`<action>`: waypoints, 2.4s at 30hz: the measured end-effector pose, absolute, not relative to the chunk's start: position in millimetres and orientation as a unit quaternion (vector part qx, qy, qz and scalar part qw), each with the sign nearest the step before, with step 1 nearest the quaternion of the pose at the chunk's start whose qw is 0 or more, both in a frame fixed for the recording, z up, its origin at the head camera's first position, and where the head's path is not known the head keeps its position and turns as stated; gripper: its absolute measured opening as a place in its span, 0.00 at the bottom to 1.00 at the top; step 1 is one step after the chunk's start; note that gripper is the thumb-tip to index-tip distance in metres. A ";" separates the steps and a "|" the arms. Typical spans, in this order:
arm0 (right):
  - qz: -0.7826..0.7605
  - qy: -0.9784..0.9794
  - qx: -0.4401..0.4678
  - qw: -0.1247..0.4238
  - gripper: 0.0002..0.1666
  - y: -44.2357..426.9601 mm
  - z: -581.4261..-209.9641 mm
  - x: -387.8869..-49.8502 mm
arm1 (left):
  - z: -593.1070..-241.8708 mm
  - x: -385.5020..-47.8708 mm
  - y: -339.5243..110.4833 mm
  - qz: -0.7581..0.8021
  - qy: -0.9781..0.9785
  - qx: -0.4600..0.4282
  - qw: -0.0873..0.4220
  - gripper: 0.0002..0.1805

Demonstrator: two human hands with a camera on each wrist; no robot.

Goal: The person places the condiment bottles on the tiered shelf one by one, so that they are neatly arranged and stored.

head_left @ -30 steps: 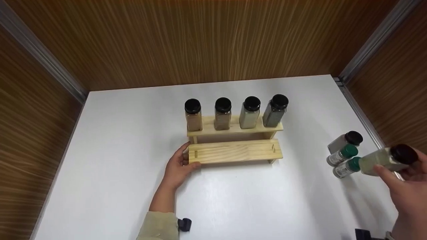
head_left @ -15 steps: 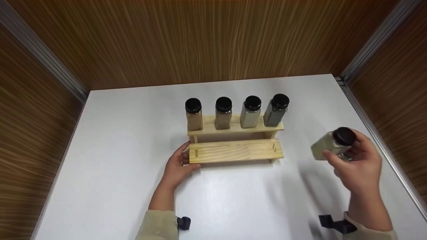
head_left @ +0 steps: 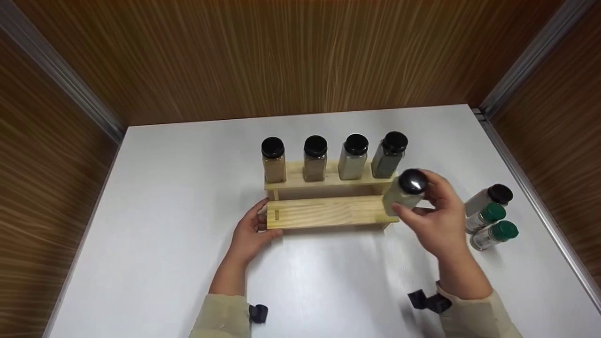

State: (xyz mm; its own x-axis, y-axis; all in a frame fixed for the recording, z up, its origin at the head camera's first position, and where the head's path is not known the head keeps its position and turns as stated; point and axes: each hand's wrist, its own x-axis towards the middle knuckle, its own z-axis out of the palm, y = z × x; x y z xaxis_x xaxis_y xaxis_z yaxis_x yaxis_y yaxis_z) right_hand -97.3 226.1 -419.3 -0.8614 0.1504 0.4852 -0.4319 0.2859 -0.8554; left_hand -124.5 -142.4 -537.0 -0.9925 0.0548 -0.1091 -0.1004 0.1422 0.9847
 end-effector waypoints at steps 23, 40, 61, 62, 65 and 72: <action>0.578 -0.779 0.140 0.201 0.37 105.9 -438.7 -124.3 | -536.1 -125.1 -140.8 0.664 0.746 -0.012 0.053 0.48; 0.564 -0.799 0.150 0.143 0.37 50.0 -465.4 -132.2 | -536.8 -125.4 -143.5 0.663 0.746 -0.014 0.057 0.48; 0.518 -0.825 0.175 0.146 0.38 29.8 -478.3 -128.2 | -537.3 -123.3 -141.5 0.643 0.764 -0.022 0.042 0.44; 0.519 -0.824 0.176 0.145 0.38 29.9 -478.7 -128.2 | -537.1 -123.4 -141.5 0.644 0.764 -0.022 0.042 0.44; 0.521 -0.822 0.177 0.145 0.38 30.1 -480.0 -128.2 | -536.5 -123.9 -141.3 0.642 0.765 -0.019 0.041 0.44; 0.515 -0.825 0.182 0.143 0.42 32.7 -483.6 -129.4 | -536.8 -122.9 -141.1 0.644 0.764 -0.017 0.032 0.43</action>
